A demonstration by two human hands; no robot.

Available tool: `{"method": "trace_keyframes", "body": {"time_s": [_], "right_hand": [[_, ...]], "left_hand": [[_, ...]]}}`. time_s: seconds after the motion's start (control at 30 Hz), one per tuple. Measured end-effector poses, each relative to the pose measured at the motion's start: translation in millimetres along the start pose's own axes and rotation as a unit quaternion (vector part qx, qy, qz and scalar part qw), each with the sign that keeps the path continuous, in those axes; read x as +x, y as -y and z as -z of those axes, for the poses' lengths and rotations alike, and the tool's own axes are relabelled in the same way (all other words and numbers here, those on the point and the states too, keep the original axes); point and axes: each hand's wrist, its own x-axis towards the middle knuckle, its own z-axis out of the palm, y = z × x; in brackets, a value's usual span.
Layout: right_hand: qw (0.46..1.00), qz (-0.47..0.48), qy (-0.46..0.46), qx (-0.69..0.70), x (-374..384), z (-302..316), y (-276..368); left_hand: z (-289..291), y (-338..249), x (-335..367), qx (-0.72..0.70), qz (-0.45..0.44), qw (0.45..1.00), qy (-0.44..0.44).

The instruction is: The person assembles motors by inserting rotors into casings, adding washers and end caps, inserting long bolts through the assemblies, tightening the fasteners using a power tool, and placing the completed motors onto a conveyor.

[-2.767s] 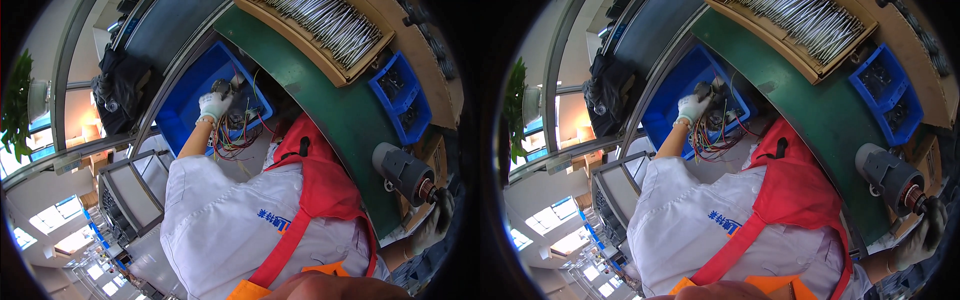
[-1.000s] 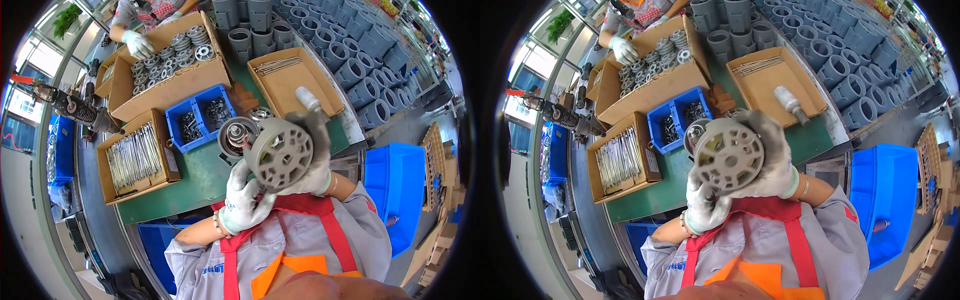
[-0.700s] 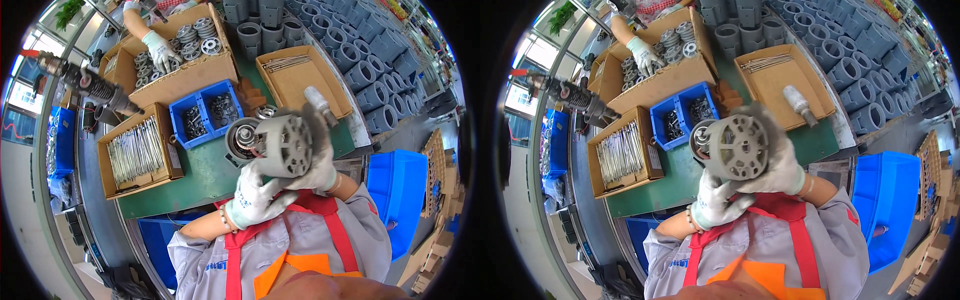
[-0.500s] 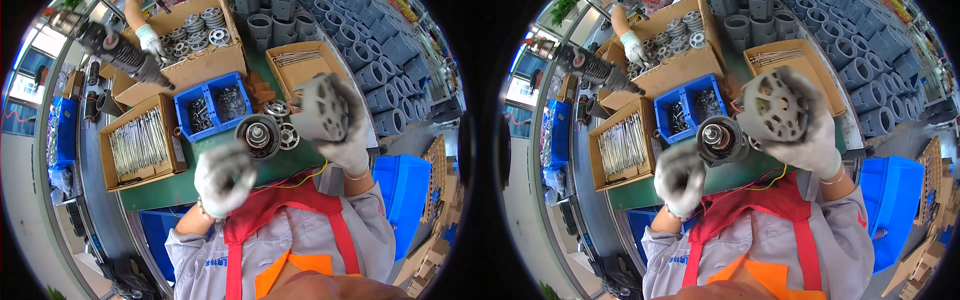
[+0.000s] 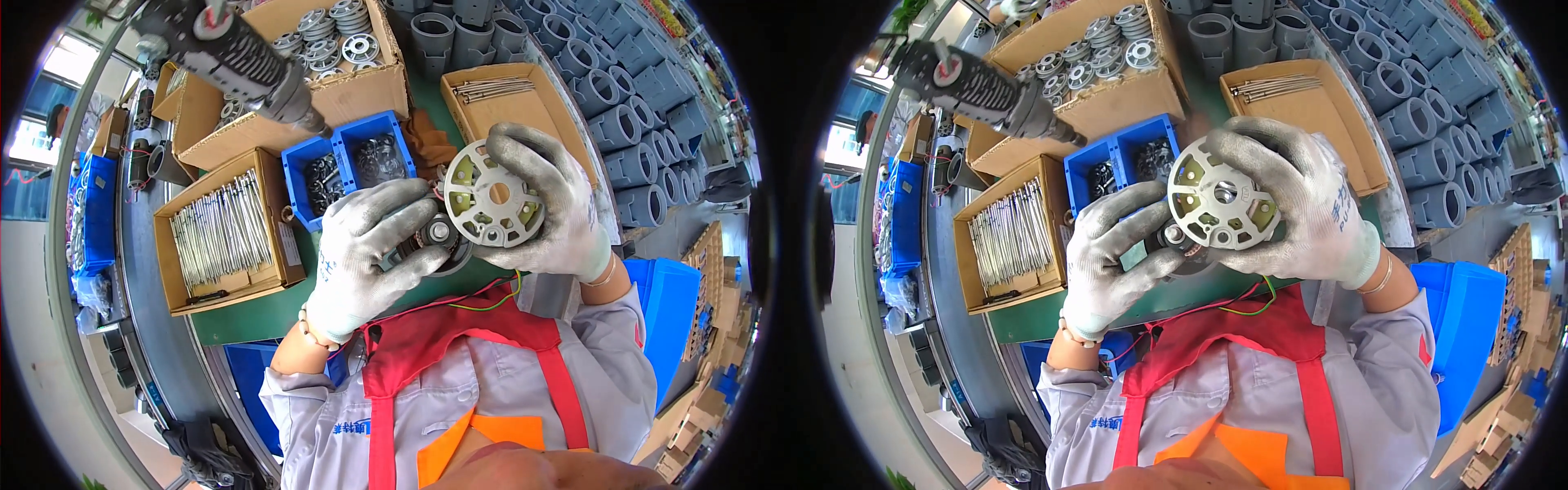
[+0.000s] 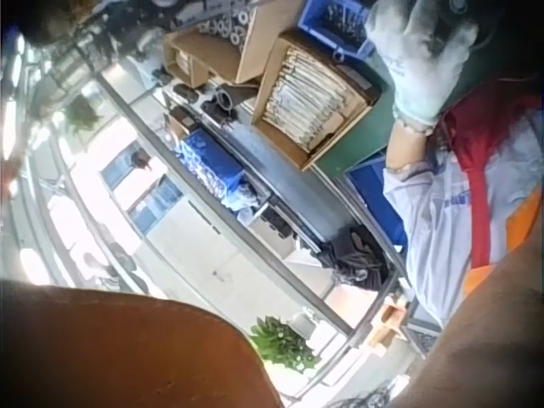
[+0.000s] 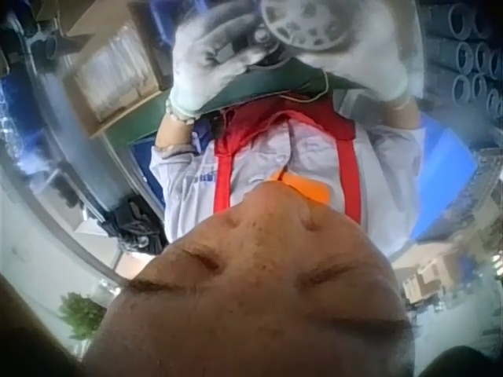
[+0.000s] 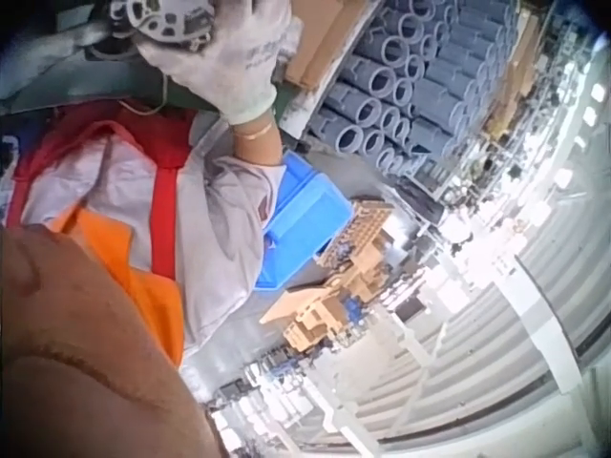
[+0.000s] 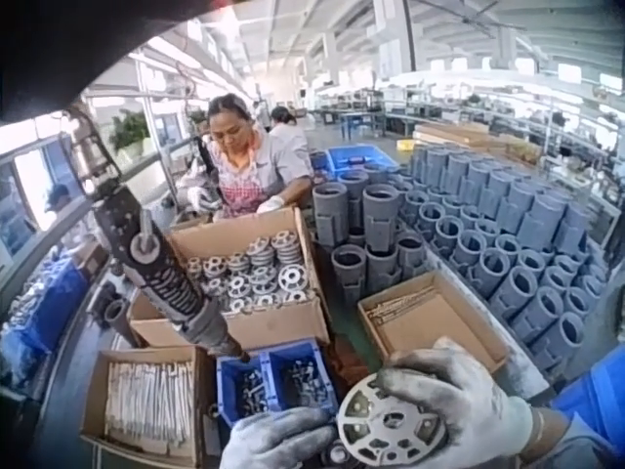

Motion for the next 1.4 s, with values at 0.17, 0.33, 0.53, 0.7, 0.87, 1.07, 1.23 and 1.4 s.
{"method": "trace_keyframes", "body": {"time_s": [0.17,0.33,0.53,0.7,0.87,1.07,1.23,1.4], "right_hand": [[0.989,-0.034,-0.059,0.132,3.1,-3.9,0.7],[0.985,0.045,0.110,0.128,16.4,-17.9,10.3],[0.991,0.033,0.108,0.073,7.2,-35.9,8.7],[0.986,0.045,0.117,0.107,5.4,-40.4,9.4],[0.992,0.038,0.087,0.080,-6.0,-47.5,6.5],[0.984,-0.025,0.059,0.163,-10.3,-62.3,15.0],[0.969,-0.067,0.055,0.231,-21.2,-59.8,5.8],[0.974,-0.055,0.068,0.210,-15.7,-55.7,12.6]], "left_hand": [[0.0,-0.4,-9.9,-0.073,0.066,0.995,0.010],[-10.9,0.0,-15.4,-0.225,0.116,0.960,-0.116],[-47.7,18.2,-40.1,-0.226,0.044,0.962,-0.149],[-64.8,13.3,-41.5,-0.321,0.042,0.923,-0.209],[-73.4,17.7,-37.5,-0.310,0.049,0.921,-0.233],[-51.4,15.2,-47.6,-0.252,0.080,0.946,-0.187],[19.4,65.8,-98.6,-0.147,0.226,0.917,-0.295],[89.4,192.2,-166.7,0.310,0.511,0.801,0.029]]}}
